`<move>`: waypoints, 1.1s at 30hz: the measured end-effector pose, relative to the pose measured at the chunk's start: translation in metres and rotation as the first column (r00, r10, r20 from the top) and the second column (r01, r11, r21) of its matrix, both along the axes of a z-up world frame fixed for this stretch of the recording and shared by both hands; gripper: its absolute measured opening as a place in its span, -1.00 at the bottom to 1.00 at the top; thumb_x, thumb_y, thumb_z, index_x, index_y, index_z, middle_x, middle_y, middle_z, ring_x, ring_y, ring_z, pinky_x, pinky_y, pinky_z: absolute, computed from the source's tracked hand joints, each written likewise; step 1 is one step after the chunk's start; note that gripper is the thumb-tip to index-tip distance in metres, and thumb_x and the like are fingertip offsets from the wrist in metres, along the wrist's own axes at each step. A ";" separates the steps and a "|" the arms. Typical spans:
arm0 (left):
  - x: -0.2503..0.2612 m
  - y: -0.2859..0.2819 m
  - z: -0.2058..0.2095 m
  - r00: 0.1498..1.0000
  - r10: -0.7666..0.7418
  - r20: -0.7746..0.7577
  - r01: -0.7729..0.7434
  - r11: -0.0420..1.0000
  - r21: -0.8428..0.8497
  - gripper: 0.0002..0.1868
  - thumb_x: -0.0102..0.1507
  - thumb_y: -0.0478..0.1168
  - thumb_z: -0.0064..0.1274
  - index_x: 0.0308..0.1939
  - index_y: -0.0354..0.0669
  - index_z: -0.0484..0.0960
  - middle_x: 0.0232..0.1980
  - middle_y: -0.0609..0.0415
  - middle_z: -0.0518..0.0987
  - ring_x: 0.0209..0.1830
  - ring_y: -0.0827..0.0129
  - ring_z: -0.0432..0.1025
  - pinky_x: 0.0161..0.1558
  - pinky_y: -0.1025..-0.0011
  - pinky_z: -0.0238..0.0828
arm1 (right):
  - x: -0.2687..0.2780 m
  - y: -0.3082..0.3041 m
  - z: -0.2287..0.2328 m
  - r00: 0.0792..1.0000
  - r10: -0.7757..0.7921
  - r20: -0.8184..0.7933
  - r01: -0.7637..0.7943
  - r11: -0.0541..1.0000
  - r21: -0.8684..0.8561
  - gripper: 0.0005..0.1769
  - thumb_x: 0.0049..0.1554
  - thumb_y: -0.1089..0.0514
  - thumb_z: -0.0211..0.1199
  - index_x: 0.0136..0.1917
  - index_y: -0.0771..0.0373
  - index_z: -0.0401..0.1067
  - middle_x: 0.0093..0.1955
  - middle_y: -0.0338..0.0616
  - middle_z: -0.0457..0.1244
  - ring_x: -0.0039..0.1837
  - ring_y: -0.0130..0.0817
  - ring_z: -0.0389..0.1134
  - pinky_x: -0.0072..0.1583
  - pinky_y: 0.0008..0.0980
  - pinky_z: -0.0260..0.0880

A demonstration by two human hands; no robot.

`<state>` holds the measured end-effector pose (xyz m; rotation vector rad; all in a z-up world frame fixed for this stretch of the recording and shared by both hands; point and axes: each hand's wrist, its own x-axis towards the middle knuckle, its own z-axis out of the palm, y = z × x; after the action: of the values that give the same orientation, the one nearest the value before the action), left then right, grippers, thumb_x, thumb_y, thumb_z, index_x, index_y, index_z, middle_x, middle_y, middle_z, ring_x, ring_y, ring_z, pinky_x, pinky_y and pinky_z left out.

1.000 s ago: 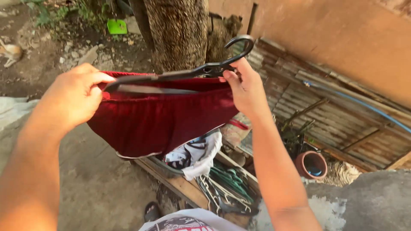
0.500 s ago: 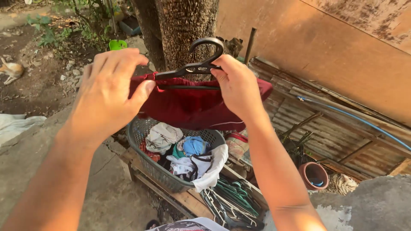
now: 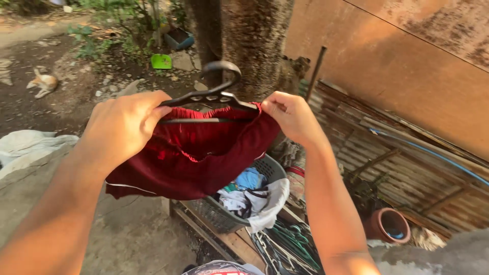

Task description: Hanging wet clothes on hangers and placing them on a laundry line outdoors.

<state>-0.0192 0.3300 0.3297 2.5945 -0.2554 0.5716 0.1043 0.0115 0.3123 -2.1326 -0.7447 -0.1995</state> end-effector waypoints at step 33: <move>0.128 0.394 0.012 0.574 0.451 0.684 -0.684 0.722 0.098 -0.30 0.23 -0.34 0.09 0.48 0.00 0.34 0.61 -0.30 0.06 0.59 -0.28 0.02 0.54 -0.08 0.04 | 0.198 0.460 0.086 0.917 0.123 0.380 -0.314 0.811 0.493 -0.85 0.24 0.23 0.34 0.04 0.36 0.51 -0.13 -0.33 0.35 -0.07 -0.62 0.29 0.02 -0.55 0.34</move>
<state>0.1089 0.7240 0.3419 2.7047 0.3745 1.7992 0.3020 0.4715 0.3987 -1.4612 -0.9894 -0.5864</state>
